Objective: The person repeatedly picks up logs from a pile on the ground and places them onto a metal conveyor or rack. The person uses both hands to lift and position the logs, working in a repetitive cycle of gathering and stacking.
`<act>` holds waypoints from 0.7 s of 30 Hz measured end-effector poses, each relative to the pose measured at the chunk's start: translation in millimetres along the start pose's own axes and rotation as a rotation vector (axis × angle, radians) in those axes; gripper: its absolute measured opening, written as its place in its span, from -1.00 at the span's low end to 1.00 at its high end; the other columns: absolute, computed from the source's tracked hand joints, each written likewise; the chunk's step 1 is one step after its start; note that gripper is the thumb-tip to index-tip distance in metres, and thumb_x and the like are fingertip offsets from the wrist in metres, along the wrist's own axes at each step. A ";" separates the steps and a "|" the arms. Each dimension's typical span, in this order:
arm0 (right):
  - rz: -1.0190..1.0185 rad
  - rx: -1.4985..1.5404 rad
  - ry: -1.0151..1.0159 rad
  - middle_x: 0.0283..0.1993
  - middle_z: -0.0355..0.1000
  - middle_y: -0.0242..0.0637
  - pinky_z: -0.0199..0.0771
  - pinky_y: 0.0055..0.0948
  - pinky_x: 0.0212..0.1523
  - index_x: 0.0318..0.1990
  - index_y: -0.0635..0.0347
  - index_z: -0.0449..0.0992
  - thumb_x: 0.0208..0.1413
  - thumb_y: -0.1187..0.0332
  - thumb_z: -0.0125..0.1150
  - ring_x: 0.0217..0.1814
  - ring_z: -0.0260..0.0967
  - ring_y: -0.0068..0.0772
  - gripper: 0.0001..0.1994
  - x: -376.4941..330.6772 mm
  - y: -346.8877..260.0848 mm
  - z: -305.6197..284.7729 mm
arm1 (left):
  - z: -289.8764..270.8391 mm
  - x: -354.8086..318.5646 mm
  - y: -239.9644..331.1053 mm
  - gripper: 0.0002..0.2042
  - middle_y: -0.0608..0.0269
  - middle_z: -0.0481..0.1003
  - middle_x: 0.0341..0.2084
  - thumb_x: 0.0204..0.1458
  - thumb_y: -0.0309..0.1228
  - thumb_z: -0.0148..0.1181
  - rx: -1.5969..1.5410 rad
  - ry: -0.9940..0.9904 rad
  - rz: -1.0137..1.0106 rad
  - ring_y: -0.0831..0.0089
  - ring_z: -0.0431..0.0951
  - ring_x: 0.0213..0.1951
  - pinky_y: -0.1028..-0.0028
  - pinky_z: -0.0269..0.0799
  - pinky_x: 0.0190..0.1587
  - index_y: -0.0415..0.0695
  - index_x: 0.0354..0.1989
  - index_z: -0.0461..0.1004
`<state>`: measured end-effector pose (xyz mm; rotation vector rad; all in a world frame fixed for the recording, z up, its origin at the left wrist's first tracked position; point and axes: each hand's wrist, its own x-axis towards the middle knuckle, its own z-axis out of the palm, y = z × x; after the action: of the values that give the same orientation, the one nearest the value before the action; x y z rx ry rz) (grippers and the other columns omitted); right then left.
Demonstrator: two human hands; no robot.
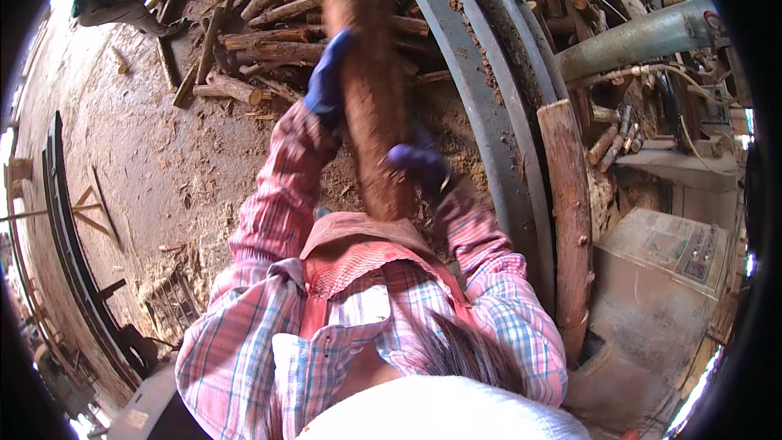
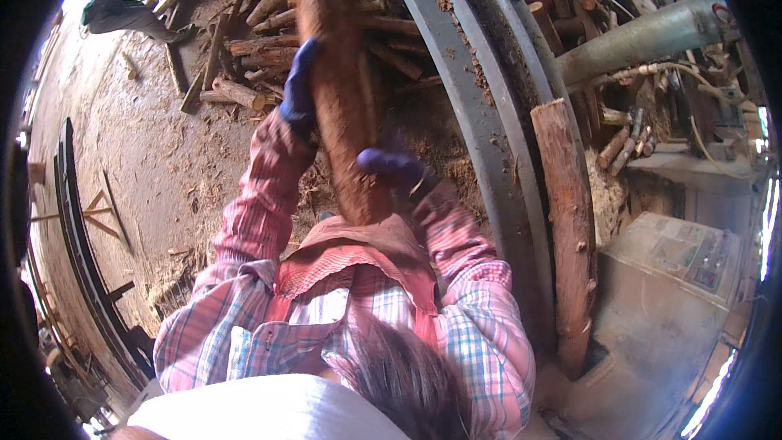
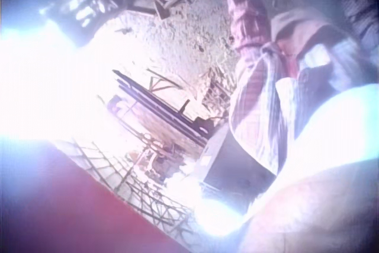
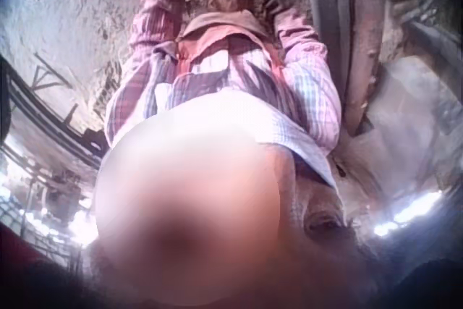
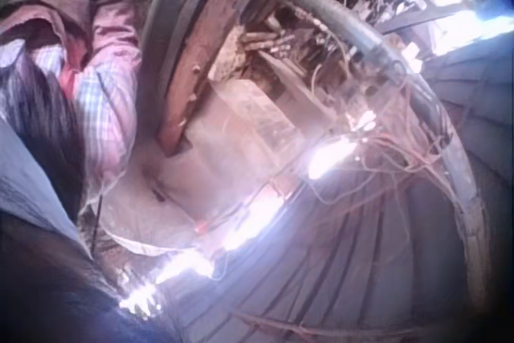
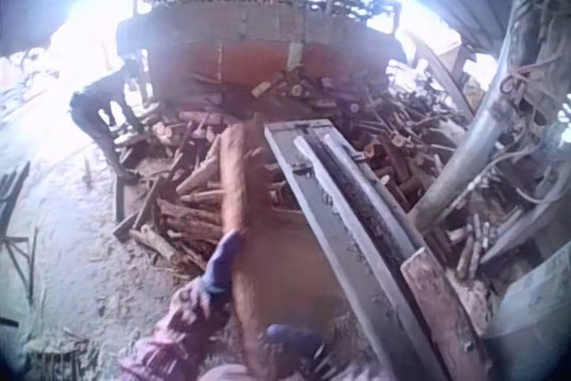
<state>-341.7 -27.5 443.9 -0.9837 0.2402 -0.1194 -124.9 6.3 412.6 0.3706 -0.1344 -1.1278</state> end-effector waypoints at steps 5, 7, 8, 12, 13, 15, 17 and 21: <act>-0.272 -0.520 0.265 0.04 0.40 -0.22 0.44 -0.38 -0.02 0.19 0.25 0.25 -0.13 0.44 0.37 -0.02 0.40 -0.33 -0.35 -9.0 -152.7 -51.4 | 124.4 9.1 -13.1 -0.52 0.12 0.48 -0.15 0.05 -0.22 0.23 0.973 -0.200 0.684 0.40 0.45 -0.06 0.40 0.34 0.04 -0.29 0.05 0.33; -0.398 -0.902 0.389 0.23 0.21 -0.10 0.27 -0.33 0.19 0.26 0.29 0.15 -0.28 0.20 0.54 0.20 0.23 -0.29 -0.09 1.5 -201.6 -139.9 | 134.3 -1.6 -23.9 -0.48 0.19 0.42 -0.03 0.04 -0.24 0.25 0.846 -0.101 0.327 0.44 0.39 0.03 0.43 0.26 0.13 -0.21 0.14 0.28; -0.272 -1.204 0.696 0.24 0.20 -0.06 0.25 -0.27 0.20 0.24 0.31 0.14 -0.48 0.06 0.61 0.21 0.23 -0.23 0.07 0.5 -223.2 -197.7 | 126.2 -4.7 -34.8 -0.46 0.19 0.41 -0.03 0.03 -0.25 0.26 0.796 -0.082 0.192 0.44 0.39 0.03 0.43 0.26 0.13 -0.21 0.15 0.27; 0.301 -1.771 0.828 0.26 0.16 0.11 0.20 -0.22 0.24 0.35 0.19 -0.06 -0.44 -0.10 0.52 0.28 0.16 0.02 0.18 -3.3 -195.9 -270.1 | -11.8 -32.4 -51.0 -0.38 0.08 0.41 -0.01 0.01 -0.20 0.28 1.162 0.215 -0.024 0.37 0.39 0.05 0.43 0.27 0.11 -0.22 0.19 0.21; 0.558 -1.788 0.786 0.30 0.10 0.12 0.15 -0.23 0.26 0.36 0.26 -0.12 -0.41 -0.11 0.50 0.33 0.10 0.00 0.21 -14.2 -173.6 -245.2 | -56.9 -59.4 -40.9 -0.35 0.04 0.40 0.00 0.00 -0.18 0.29 1.335 0.216 -0.051 0.33 0.39 0.06 0.42 0.28 0.11 -0.24 0.20 0.20; 0.316 -1.819 0.781 0.30 0.09 0.15 0.14 -0.19 0.27 0.37 0.19 -0.13 -0.41 -0.13 0.47 0.33 0.10 0.05 0.20 -37.5 -165.1 -278.7 | -155.9 -120.5 -34.9 -0.29 0.10 0.47 -0.11 -0.09 -0.04 0.32 1.351 0.548 -0.061 0.34 0.47 -0.11 0.39 0.35 0.00 -0.31 0.12 0.27; 0.426 -1.782 0.777 0.30 0.08 0.16 0.15 -0.17 0.26 0.37 0.20 -0.15 -0.41 -0.12 0.46 0.33 0.11 0.04 0.20 -40.6 -161.0 -265.2 | -233.8 -217.9 -26.6 -0.41 0.07 0.47 -0.24 -0.05 -0.14 0.32 1.188 0.855 0.004 0.32 0.47 -0.19 0.35 0.39 -0.10 -0.30 0.06 0.35; 0.282 -1.849 0.790 0.26 0.16 0.11 0.21 -0.13 0.22 0.33 0.17 -0.05 -0.39 -0.15 0.43 0.26 0.18 0.09 0.13 -84.1 -165.5 -312.7 | -357.8 -406.2 -25.6 -0.61 0.23 0.40 -0.55 0.02 -0.11 0.19 1.155 1.188 -0.301 0.36 0.34 -0.55 0.32 0.25 -0.51 -0.18 -0.16 0.50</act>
<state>-501.2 -353.9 428.7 -2.6895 1.3556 0.0185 -216.9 441.5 103.1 2.0689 0.3613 -0.8497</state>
